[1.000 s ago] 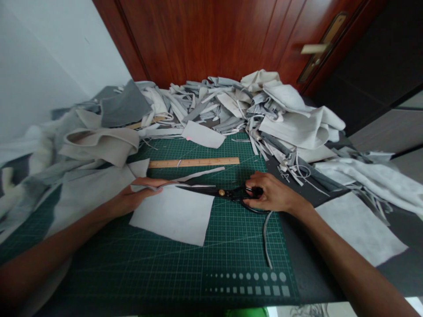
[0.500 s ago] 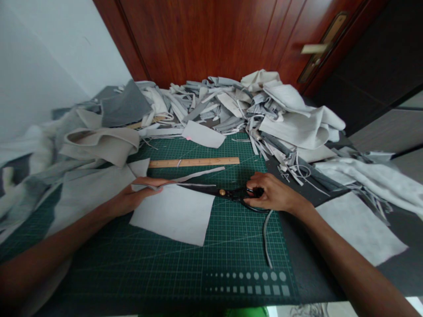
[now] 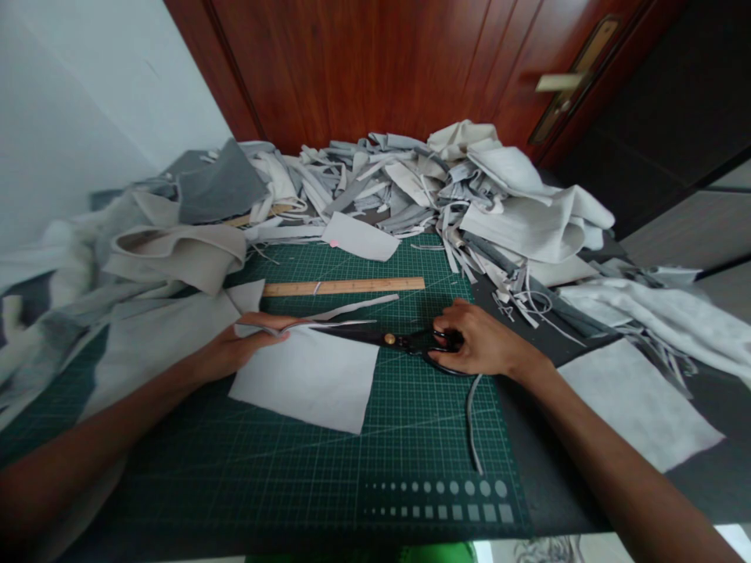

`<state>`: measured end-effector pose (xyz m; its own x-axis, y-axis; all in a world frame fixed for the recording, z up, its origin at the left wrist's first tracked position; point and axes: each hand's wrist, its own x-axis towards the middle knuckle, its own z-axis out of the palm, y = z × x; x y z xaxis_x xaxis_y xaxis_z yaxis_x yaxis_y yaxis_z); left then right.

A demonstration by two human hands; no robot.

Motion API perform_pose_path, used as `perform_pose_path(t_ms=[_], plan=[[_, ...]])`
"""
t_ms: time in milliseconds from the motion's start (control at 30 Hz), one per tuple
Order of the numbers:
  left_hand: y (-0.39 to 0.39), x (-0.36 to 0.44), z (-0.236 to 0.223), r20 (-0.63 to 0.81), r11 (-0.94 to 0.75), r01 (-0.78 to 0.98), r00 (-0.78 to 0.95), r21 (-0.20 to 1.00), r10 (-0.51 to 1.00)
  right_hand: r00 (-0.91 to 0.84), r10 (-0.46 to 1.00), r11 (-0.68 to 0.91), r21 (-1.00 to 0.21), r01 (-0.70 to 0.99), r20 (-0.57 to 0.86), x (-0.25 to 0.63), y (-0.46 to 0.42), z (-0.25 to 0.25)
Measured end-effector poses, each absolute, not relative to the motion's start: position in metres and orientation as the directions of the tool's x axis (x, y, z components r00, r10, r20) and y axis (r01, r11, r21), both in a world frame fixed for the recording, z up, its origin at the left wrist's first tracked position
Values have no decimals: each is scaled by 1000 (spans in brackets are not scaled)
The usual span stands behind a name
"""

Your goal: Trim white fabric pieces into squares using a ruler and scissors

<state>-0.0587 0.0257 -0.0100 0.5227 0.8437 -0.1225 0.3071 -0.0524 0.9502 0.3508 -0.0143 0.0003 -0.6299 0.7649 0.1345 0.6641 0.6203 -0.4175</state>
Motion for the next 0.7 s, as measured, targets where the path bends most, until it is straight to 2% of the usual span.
perform_pose_path(t_ms=[133, 367, 467, 700], plan=[[27, -53, 0, -130, -90, 332, 585, 939, 800, -629, 767, 616, -417, 668, 126, 345, -14, 2], [27, -52, -1, -138, -62, 366, 495, 929, 858, -635, 761, 628, -394, 671, 131, 338, -14, 3], [28, -52, -2, -95, -92, 378, 449, 921, 888, -634, 761, 628, -396, 670, 134, 338, -14, 2], [32, -54, -2, -93, -122, 315, 589, 941, 803, -663, 731, 660, -414, 626, 161, 338, -14, 3]])
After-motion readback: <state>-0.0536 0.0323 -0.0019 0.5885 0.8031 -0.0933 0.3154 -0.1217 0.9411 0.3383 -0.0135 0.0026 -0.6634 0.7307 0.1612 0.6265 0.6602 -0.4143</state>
